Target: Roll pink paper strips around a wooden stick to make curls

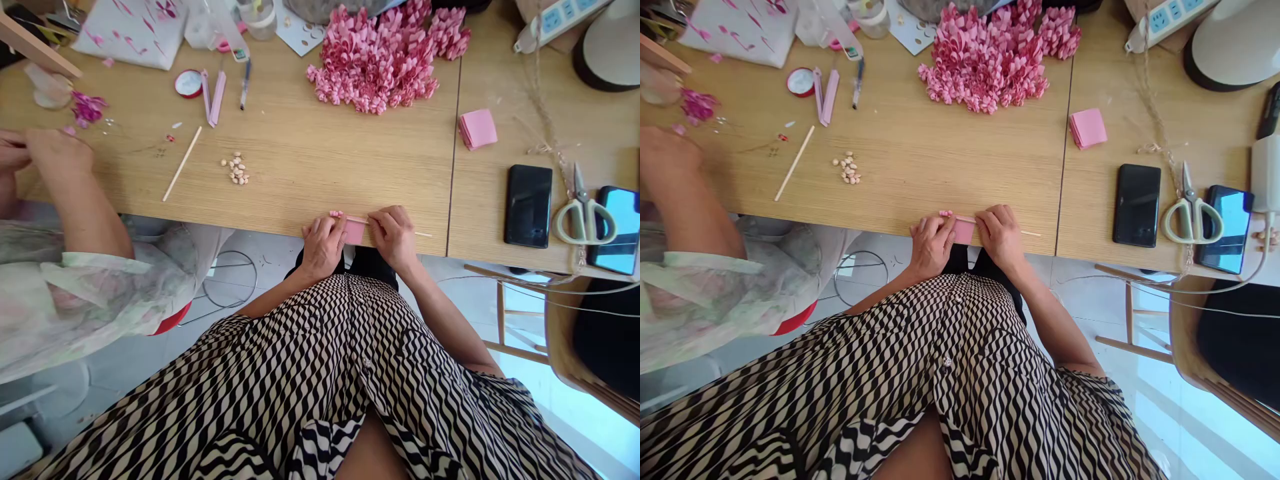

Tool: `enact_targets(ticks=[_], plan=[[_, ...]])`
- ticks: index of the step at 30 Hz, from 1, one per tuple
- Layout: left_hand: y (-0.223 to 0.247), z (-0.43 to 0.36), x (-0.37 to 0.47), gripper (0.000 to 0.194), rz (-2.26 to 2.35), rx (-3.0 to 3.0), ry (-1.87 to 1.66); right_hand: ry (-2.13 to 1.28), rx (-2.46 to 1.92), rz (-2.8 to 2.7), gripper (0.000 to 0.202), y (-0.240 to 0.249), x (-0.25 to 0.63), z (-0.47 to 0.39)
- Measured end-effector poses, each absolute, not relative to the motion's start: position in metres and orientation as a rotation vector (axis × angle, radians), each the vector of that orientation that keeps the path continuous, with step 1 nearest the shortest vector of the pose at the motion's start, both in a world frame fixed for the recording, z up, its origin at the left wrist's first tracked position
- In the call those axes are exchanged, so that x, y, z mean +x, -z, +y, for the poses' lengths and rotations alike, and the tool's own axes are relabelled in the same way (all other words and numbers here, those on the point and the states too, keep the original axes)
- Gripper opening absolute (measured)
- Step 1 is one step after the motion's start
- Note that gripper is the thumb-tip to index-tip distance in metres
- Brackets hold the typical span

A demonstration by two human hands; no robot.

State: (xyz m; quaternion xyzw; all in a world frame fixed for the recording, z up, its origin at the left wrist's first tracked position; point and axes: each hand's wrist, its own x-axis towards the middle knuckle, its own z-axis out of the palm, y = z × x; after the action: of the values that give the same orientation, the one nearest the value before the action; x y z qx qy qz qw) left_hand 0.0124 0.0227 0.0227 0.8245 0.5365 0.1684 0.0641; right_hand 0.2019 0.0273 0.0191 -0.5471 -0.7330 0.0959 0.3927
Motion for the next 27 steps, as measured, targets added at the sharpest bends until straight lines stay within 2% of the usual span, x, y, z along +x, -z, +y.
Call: enact_targets(ticks=[17,23,27], plan=[[-0.0239,0.0228,0.0134,0.047,1.639,2.494,-0.482,-0.245,-1.388,-1.872,0.017,-0.0184,0.2016,0.0274],[-0.0226,0.0250,0.0109,0.042,1.633,2.512,-0.557,-0.225,-1.390,-1.961,0.019,-0.0219,0.2028,0.0271],[-0.0240,0.0306,0.0045,0.034,1.571,2.444,-0.727,-0.240,-1.459,-2.031,0.024,-0.0246,0.2022,0.0287]])
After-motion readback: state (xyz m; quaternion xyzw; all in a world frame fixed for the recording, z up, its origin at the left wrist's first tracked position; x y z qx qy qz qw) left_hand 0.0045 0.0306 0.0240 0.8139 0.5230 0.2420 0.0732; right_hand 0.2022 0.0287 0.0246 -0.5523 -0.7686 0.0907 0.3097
